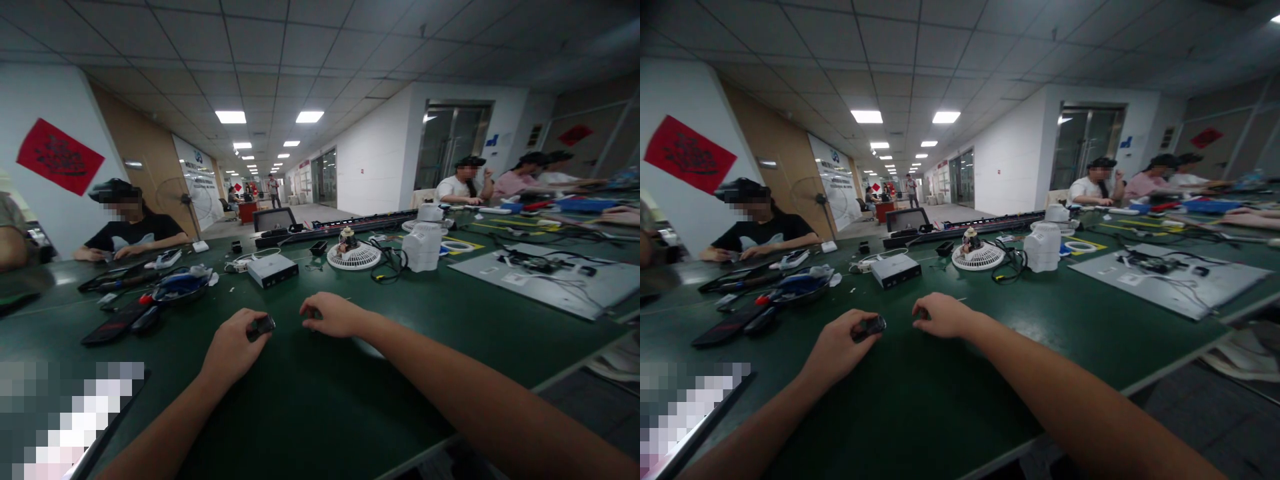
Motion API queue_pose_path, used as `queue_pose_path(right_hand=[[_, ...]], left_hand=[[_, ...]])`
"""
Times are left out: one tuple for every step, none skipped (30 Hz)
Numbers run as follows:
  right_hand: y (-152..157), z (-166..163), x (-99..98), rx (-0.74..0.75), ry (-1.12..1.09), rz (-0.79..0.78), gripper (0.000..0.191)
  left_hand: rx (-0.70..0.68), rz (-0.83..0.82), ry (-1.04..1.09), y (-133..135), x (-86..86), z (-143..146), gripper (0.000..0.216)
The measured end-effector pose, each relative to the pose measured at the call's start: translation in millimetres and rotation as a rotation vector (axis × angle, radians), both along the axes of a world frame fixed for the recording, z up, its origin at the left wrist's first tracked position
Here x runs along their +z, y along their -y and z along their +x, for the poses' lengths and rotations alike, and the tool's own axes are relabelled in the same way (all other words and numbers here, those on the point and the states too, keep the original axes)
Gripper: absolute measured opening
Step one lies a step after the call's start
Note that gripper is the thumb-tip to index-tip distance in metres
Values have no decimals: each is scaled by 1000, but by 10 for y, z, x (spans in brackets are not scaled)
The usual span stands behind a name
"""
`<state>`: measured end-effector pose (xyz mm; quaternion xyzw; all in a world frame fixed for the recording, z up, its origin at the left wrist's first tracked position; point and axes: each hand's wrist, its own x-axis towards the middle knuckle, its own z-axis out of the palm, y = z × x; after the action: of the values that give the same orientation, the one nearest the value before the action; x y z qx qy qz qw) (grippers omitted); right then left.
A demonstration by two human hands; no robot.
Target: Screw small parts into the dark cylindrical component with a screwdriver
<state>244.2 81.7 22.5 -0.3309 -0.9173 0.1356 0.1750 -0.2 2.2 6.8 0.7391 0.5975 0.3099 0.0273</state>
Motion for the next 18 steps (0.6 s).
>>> queue_pose_path(right_hand=[[2, 4, -2, 18, 54, -12, 23], [5, 9, 0, 30, 99, -24, 22], [10, 14, 7, 36, 131, -39, 20], [16, 16, 17, 38, 146, -58, 18], [22, 18, 28, 35, 145, -75, 17], [27, 17, 39, 27, 137, -95, 19], [32, 15, 49, 19, 125, -116, 21], [35, 13, 57, 14, 108, -135, 23], [37, 10, 61, 12, 91, -149, 24], [37, 7, 63, 15, 74, -158, 24], [35, 5, 62, 23, 56, -161, 22], [32, 2, 58, 32, 38, -157, 20], [28, -1, 54, 39, 25, -147, 19], [24, -4, 50, 39, 16, -132, 20], [21, -8, 46, 36, 7, -111, 22], [19, -12, 43, 33, -4, -90, 24], [20, -17, 43, 33, -18, -70, 25], [24, -21, 45, 38, -40, -53, 26]], left_hand=[[0, -2, 2, -2, -1, 2, 32], [0, -4, 4, -4, -1, 5, 32], [0, -5, 5, -4, 0, 8, 32], [-1, -5, 4, -3, 2, 11, 32], [-4, -4, 2, 0, 5, 13, 31], [-8, -1, 0, 3, 7, 14, 31], [-10, 2, -2, 7, 9, 14, 31], [-11, 5, -2, 11, 10, 13, 32], [-12, 5, -1, 15, 11, 13, 32], [-11, 4, 4, 17, 12, 13, 32], [-11, 2, 11, 18, 12, 13, 32], [-16, -5, 16, 17, 11, 14, 32], [-21, -4, 20, 16, 10, 15, 32], [-29, -6, 20, 13, 8, 17, 32], [-37, -7, 18, 10, 6, 19, 32], [-46, -8, 16, 7, 2, 22, 31], [-58, -7, 14, 4, -1, 25, 31], [-75, -6, 15, 2, -5, 28, 31]])
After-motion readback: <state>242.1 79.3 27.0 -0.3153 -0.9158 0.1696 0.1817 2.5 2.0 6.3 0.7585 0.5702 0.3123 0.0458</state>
